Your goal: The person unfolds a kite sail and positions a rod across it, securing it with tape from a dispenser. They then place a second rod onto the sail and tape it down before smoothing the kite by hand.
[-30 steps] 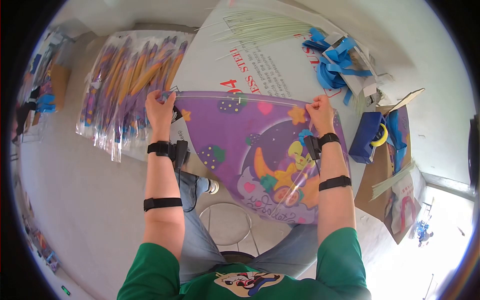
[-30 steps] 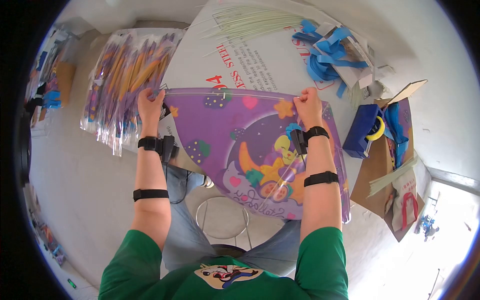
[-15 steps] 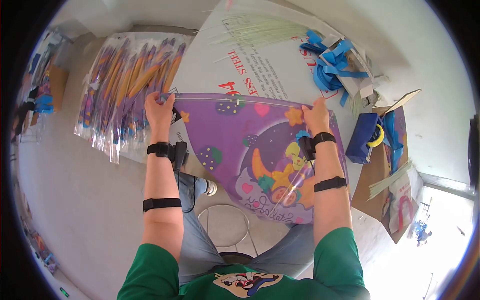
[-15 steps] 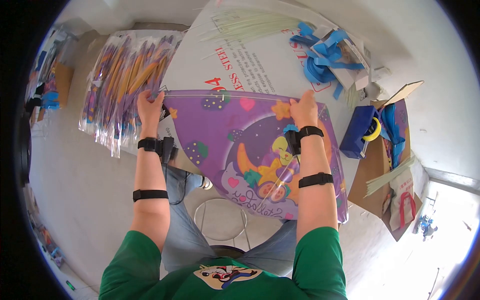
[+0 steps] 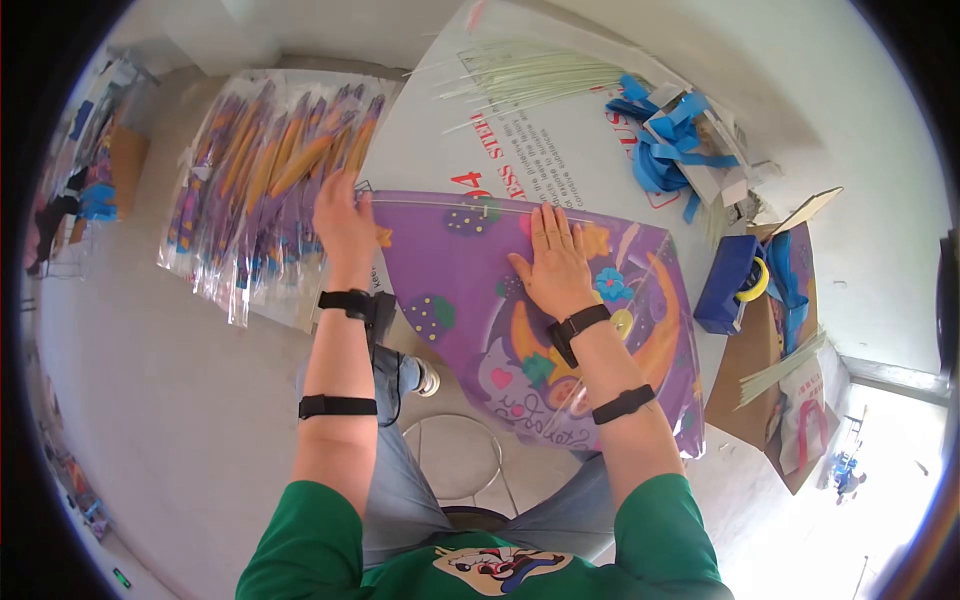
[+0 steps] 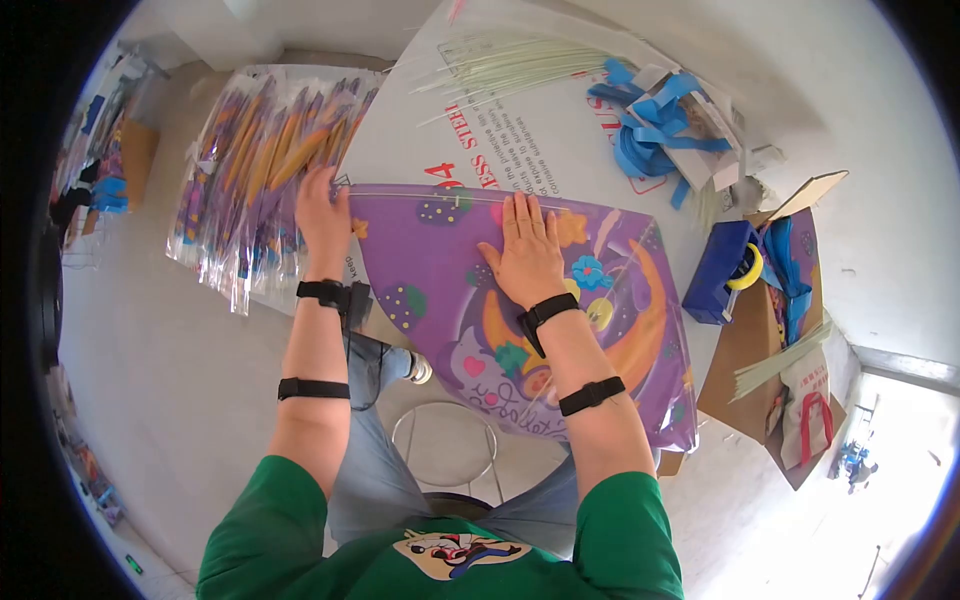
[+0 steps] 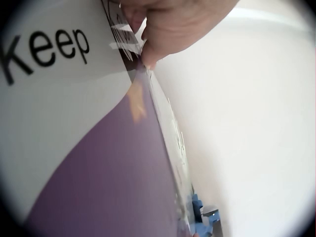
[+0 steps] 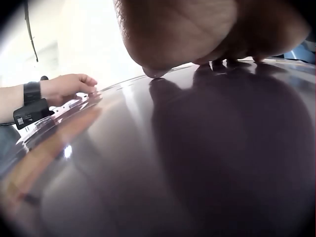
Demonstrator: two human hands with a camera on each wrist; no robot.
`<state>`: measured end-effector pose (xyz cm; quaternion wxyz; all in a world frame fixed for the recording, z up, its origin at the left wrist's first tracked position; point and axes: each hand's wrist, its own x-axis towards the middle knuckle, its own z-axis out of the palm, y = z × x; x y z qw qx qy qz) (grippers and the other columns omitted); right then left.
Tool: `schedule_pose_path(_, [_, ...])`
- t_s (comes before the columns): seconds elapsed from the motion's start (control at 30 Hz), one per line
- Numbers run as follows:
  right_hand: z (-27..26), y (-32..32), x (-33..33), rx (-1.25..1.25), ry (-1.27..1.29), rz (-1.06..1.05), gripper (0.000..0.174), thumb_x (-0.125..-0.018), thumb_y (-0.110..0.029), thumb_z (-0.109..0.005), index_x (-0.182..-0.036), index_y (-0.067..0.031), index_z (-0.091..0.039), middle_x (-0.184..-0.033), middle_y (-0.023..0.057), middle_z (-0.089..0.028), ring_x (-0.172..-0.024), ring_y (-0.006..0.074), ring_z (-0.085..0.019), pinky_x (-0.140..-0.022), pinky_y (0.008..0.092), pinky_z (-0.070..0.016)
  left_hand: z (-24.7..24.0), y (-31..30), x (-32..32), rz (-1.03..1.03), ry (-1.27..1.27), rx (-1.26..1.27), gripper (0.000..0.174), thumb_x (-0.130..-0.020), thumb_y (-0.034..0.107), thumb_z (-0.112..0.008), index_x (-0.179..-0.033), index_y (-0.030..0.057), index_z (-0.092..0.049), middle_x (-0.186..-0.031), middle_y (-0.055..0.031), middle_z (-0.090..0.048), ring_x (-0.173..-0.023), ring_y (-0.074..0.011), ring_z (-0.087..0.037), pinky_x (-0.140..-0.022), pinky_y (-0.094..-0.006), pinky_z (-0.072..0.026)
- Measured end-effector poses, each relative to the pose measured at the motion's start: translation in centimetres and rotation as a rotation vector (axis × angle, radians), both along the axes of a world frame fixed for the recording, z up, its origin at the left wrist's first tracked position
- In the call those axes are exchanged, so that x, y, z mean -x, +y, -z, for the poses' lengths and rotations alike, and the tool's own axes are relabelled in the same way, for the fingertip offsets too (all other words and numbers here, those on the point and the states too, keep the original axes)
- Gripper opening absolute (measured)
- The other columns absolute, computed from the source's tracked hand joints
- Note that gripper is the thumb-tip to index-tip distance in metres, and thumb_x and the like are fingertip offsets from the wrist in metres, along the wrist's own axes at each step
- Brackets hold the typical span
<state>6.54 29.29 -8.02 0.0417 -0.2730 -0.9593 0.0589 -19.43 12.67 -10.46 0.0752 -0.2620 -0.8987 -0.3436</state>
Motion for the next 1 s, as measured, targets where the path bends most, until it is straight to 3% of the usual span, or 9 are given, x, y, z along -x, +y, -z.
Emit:
schedule_pose_path(0.07, [0.2,0.1,-0.1,-0.005,-0.019,0.017,0.073,-0.09,-0.046,-0.052,-0.143,0.0002,-0.031,-0.15,0.0164,-0.03,-0.14,0.0306,-0.025,-0.114,0.0477,-0.0195,-0.7,1.9,-2.6,0.319,0.275,0.106,0.047,-0.086,0.02,-0.062,-0.129,0.0073,-0.05,-0.135,-0.0135,-0.048,-0.125,-0.0328,-0.045,-0.105,-0.0459,-0.0327])
schedule_pose_path(0.17, [-0.3,0.3,-0.3,0.042,-0.014,0.003,0.073,-0.092,-0.047,-0.05,-0.143,0.0002,-0.03,-0.151,0.0163,-0.029,-0.141,0.0302,-0.025,-0.115,0.0475,-0.0188,-1.7,3.3,-6.6,0.602,0.218,0.207,0.052,-0.089,0.027,-0.057,-0.137,0.0108,-0.044,-0.146,-0.0079,-0.04,-0.135,-0.0288,-0.035,-0.111,-0.0474,-0.0262])
schedule_pose_path(0.4, [-0.1,3.7,-7.1,0.002,-0.041,0.217,0.072,-0.093,-0.048,-0.045,-0.144,0.0008,-0.03,-0.151,0.0162,-0.028,-0.141,0.0303,-0.023,-0.115,0.0457,-0.017,0.2,3.0,-6.5,0.655,0.226,0.435,0.057,-0.093,0.038,-0.049,-0.144,0.0133,-0.037,-0.152,-0.004,-0.031,-0.14,-0.0246,-0.029,-0.113,-0.0485,-0.021])
schedule_pose_path(0.47, [0.2,5.7,-11.3,-0.119,-0.119,0.413,0.058,-0.092,-0.035,-0.052,-0.137,0.0,-0.041,-0.144,0.0182,-0.039,-0.136,0.0329,-0.032,-0.111,0.0447,-0.027,0.1,3.0,-6.6,0.665,0.213,0.435,0.057,-0.094,0.038,-0.048,-0.144,0.0133,-0.036,-0.152,-0.0042,-0.031,-0.14,-0.0251,-0.029,-0.113,-0.0484,-0.0208])
schedule_pose_path(0.67, [-8.9,8.2,-23.4,-0.41,0.38,0.712,0.022,-0.084,-0.015,-0.061,-0.103,-0.0045,-0.063,-0.102,0.0137,-0.062,-0.1,0.0334,-0.056,-0.088,0.0429,-0.0435,-1.4,3.5,-7.1,0.674,0.195,0.363,0.059,-0.093,0.034,-0.053,-0.145,0.0139,-0.034,-0.151,-0.0094,-0.031,-0.14,-0.0282,-0.028,-0.114,-0.0493,-0.0199])
schedule_pose_path(0.77, [-7.4,11.1,-29.6,-0.266,0.326,1.023,0.02,-0.086,-0.02,-0.062,-0.097,-0.004,-0.067,-0.091,0.0093,-0.064,-0.093,0.0258,-0.059,-0.083,0.0387,-0.0451,-2.4,3.9,-8.0,0.695,0.173,0.347,0.058,-0.093,0.033,-0.053,-0.144,0.013,-0.035,-0.151,-0.0101,-0.031,-0.14,-0.0298,-0.027,-0.113,-0.0503,-0.0199])
schedule_pose_path(0.83, [-5.4,12.9,-32.1,0.474,0.702,1.129,0.026,-0.091,-0.03,-0.06,-0.098,-0.0054,-0.067,-0.073,0.0003,-0.056,-0.062,0.0105,-0.051,-0.054,0.0263,-0.0414,-2.4,4.2,-8.3,0.7,0.16,0.354,0.058,-0.093,0.033,-0.054,-0.144,0.0125,-0.036,-0.151,-0.011,-0.031,-0.14,-0.031,-0.027,-0.113,-0.0511,-0.0198])
schedule_pose_path(0.87, [-5.3,13.1,-31.8,0.507,0.728,1.156,0.028,-0.092,-0.034,-0.06,-0.098,-0.0077,-0.068,-0.069,-0.0047,-0.05,-0.057,0.0031,-0.042,-0.047,0.0191,-0.0328,-2.5,4.3,-8.4,0.702,0.144,0.365,0.058,-0.093,0.033,-0.054,-0.144,0.012,-0.037,-0.151,-0.0119,-0.031,-0.14,-0.0321,-0.027,-0.113,-0.0519,-0.0198])
schedule_pose_path(1.0, [-6.5,13.3,-31.0,0.666,0.738,1.183,0.029,-0.091,-0.034,-0.061,-0.098,-0.0074,-0.068,-0.068,-0.0036,-0.051,-0.057,0.0046,-0.045,-0.046,0.0197,-0.0346,-2.7,4.5,-8.5,0.709,0.121,0.374,0.058,-0.092,0.033,-0.055,-0.143,0.0113,-0.038,-0.15,-0.0137,-0.031,-0.139,-0.0339,-0.027,-0.112,-0.0528,-0.0202])
